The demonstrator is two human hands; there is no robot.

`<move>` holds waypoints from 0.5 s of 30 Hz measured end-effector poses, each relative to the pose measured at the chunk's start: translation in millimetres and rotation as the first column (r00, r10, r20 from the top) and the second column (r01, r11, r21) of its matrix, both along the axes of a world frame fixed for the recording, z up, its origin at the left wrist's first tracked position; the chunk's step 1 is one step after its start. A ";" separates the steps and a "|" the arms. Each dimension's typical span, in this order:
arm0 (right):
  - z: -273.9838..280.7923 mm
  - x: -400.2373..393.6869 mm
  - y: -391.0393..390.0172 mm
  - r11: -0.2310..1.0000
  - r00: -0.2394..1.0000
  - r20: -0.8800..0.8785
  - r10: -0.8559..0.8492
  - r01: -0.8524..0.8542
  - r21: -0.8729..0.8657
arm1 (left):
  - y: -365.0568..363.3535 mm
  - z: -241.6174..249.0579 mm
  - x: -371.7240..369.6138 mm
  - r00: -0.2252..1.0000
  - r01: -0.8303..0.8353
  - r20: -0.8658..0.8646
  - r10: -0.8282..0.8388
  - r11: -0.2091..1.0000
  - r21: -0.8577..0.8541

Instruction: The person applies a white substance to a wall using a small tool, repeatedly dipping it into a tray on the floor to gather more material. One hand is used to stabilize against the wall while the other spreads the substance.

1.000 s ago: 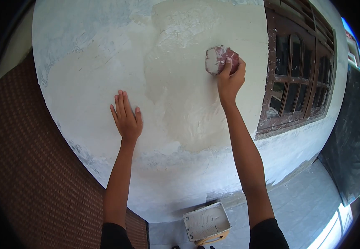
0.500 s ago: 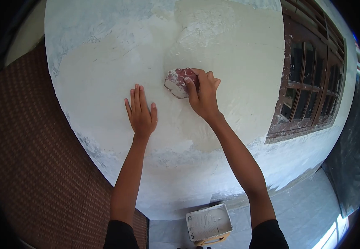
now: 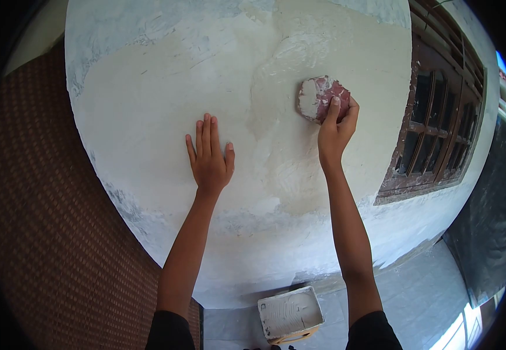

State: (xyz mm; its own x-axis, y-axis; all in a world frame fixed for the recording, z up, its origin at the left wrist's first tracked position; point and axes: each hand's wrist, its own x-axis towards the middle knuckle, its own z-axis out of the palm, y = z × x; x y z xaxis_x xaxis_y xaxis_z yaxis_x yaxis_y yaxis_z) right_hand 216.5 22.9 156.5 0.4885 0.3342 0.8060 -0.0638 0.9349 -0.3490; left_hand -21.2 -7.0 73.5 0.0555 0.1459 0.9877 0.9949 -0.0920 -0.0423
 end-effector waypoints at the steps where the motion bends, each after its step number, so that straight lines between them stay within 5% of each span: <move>1: -7.5 -8.2 2.7 0.999 0.992 0.127 0.004 -0.009 0.038 | 0.4 0.5 -1.6 1.000 0.005 0.000 -0.005 1.000 0.002; 2: -20.4 -13.4 1.5 0.956 0.872 0.392 -0.294 0.272 0.112 | 1.0 0.4 -2.0 1.000 0.007 0.001 -0.007 1.000 0.004; 3: -26.9 -19.9 -8.8 0.941 0.740 0.583 -0.336 0.250 0.226 | 1.4 -0.7 -1.3 1.000 0.011 0.003 -0.011 1.000 0.003; 5: -29.1 -24.4 -8.5 0.925 0.631 0.677 -0.378 0.289 0.247 | 1.6 0.2 -2.6 1.000 0.018 0.002 -0.018 1.000 0.007; 8: 5.0 13.3 23.4 0.889 0.833 0.319 -0.453 0.449 0.088 | 0.9 -0.5 -3.2 1.000 0.019 -0.009 -0.019 1.000 0.002; 9: 17.4 34.5 22.1 0.933 0.936 0.152 -0.318 0.337 -0.123 | 0.2 -1.2 -3.6 1.000 0.015 -0.008 -0.015 1.000 -0.003; 12: 29.7 89.0 41.8 0.944 0.864 -0.405 -0.301 0.208 -0.258 | -0.8 -1.0 -0.9 1.000 0.001 0.006 -0.001 1.000 -0.015; 13: 30.9 90.3 37.2 0.954 0.829 -0.486 -0.276 0.176 -0.241 | -1.3 -1.8 -1.0 1.000 0.006 0.010 -0.006 1.000 -0.012; 15: 21.1 61.3 27.4 0.995 0.936 -0.342 -0.087 0.069 -0.067 | -1.3 -1.4 -0.5 1.000 -0.008 0.013 0.008 1.000 -0.030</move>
State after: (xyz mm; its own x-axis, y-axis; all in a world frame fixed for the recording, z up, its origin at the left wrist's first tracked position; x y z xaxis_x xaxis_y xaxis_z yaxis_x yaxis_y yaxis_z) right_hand 277.8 50.3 177.6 0.7588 0.3216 0.5664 -0.1163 0.9226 -0.3679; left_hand -21.6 -8.3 72.1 0.0412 0.1761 0.9835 0.9960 -0.0853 -0.0264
